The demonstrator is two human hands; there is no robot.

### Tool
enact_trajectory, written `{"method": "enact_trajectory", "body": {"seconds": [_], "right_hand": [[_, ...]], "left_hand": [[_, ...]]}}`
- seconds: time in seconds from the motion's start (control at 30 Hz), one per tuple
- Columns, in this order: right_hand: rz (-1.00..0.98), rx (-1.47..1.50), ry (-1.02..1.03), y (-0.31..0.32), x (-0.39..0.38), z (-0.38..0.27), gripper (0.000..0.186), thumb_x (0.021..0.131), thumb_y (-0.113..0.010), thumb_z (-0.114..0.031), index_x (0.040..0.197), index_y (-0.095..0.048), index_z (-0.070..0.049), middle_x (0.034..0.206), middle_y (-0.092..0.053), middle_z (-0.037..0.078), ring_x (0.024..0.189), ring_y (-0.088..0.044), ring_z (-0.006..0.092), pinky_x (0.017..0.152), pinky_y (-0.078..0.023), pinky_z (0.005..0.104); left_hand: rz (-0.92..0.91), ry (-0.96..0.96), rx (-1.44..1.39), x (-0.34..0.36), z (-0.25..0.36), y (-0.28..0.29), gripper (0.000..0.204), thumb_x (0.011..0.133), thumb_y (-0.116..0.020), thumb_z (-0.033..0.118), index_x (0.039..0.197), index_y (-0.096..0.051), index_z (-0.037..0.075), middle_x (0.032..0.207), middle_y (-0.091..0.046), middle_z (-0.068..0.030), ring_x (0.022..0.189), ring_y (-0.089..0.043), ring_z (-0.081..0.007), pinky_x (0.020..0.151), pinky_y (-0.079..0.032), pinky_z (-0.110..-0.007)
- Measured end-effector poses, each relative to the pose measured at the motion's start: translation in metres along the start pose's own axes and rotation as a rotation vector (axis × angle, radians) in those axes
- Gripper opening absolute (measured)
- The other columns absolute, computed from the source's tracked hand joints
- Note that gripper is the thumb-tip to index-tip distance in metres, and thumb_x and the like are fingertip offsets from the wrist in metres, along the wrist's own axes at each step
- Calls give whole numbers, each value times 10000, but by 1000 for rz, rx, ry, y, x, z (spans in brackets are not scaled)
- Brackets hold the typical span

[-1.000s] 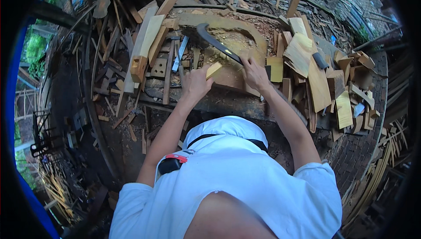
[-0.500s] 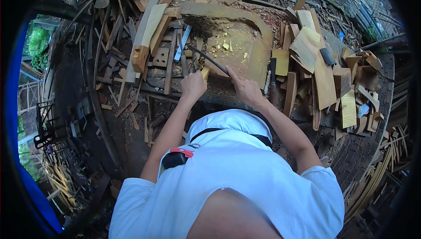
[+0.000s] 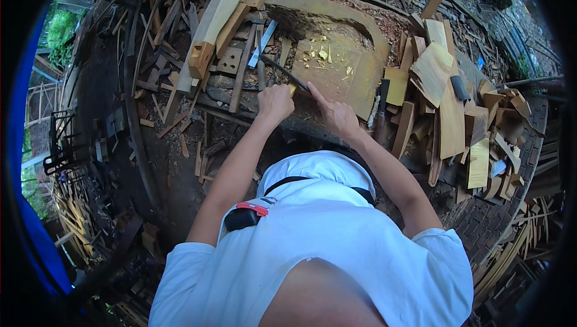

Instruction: Carve a small piece of wood using a billhook or machete-like tool.

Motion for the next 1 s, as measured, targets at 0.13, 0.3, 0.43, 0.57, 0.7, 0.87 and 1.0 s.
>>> {"method": "enact_trajectory", "body": {"seconds": [0.13, 0.3, 0.43, 0.57, 0.7, 0.87, 1.0], "right_hand": [[98, 91, 85, 16, 1, -6, 787, 850, -496, -71, 1537, -174, -280, 892, -681, 174, 718, -668, 371, 599, -528, 486], [15, 37, 39, 15, 3, -5, 786, 845, -498, -75, 1536, -176, -271, 844, -678, 201, 706, -666, 380, 610, -526, 490], [-129, 6, -10, 5, 6, 5, 786, 841, -498, -76, 1534, -180, -267, 784, -668, 219, 686, -659, 392, 605, -520, 496], [-94, 45, 22, 18, 4, 0, 791, 841, -498, -83, 1535, -170, -273, 801, -668, 229, 692, -657, 404, 610, -520, 499], [-30, 55, 30, 15, 2, 2, 804, 838, -510, -92, 1539, -159, -271, 770, -668, 224, 668, -661, 396, 594, -523, 501], [-72, -2, 6, -3, 3, 13, 801, 841, -513, -94, 1539, -167, -281, 718, -668, 196, 620, -663, 373, 558, -523, 495], [1, -30, 19, -4, 1, 11, 763, 864, -512, -114, 1533, -192, -295, 696, -665, 190, 597, -662, 367, 536, -522, 487]], "left_hand": [[-40, 10, 25, 1, -1, -1, 137, 732, -638, 101, 807, -721, 23, 842, -707, -195, 832, -698, -364, 736, -549, -460], [-45, -26, 39, 4, 3, 0, 166, 734, -633, 117, 831, -719, 14, 862, -705, -203, 848, -696, -368, 753, -550, -460], [-53, -20, 42, 5, 3, -1, 192, 740, -632, 138, 847, -713, 1, 874, -703, -212, 859, -690, -380, 775, -545, -467], [-102, 15, 55, 8, 3, 0, 202, 734, -634, 135, 861, -712, -1, 880, -702, -214, 860, -690, -383, 779, -545, -466], [-91, -5, 61, 9, 4, 2, 201, 731, -637, 139, 855, -709, -2, 889, -703, -215, 868, -690, -380, 784, -544, -465], [-97, 22, 84, 6, 2, 0, 242, 746, -666, 183, 906, -700, 4, 911, -699, -223, 891, -686, -378, 781, -544, -464], [-2, 166, -67, -7, -10, 6, 362, 738, -740, 263, 1044, -695, 76, 931, -707, -181, 906, -685, -356, 787, -542, -454]]}}
Point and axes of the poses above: each hand's wrist, its own x-axis towards the middle knuckle, its own y-axis out of the back of the hand, z = x × y, the point moved 5 cm from there along x, towards the middle knuckle
